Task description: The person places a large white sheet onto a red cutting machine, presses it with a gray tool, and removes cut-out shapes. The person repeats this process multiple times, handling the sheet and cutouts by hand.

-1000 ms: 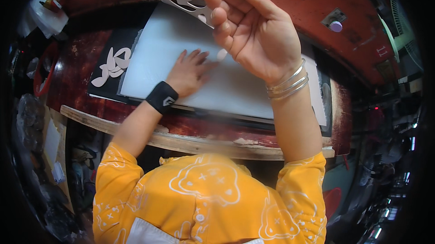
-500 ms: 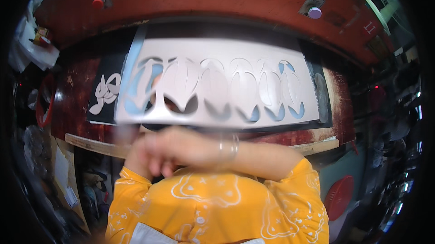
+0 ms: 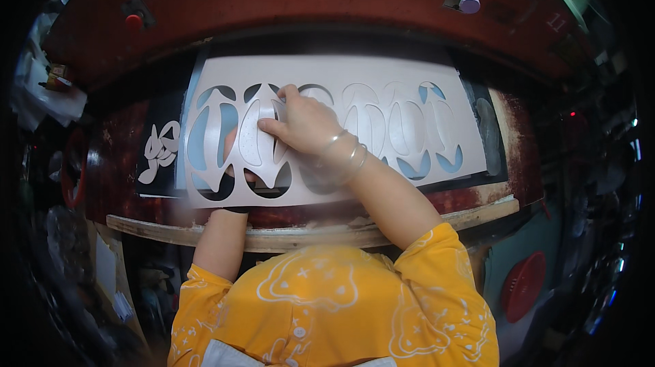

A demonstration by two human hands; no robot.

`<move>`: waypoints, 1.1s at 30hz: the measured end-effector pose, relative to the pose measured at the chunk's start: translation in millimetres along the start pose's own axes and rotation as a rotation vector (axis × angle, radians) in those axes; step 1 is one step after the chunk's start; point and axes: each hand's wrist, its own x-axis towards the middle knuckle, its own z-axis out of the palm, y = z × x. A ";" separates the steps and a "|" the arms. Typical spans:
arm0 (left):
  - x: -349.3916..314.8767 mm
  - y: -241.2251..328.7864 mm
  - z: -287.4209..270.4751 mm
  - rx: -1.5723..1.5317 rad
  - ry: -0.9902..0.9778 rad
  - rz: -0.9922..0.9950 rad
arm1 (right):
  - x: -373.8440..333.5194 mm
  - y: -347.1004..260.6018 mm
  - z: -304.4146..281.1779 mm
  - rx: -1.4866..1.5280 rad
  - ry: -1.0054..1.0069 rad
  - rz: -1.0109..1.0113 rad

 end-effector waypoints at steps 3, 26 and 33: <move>3.6 -3.0 -1.3 -0.058 -0.017 -0.007 | 0.5 5.1 -1.3 -0.076 -0.068 0.042; -9.5 0.1 39.7 -0.336 0.219 -0.047 | -52.5 -41.3 -13.4 0.001 0.212 -0.952; 19.6 2.3 99.6 -0.390 0.048 -0.128 | -75.1 -18.2 -44.2 0.238 0.238 -1.202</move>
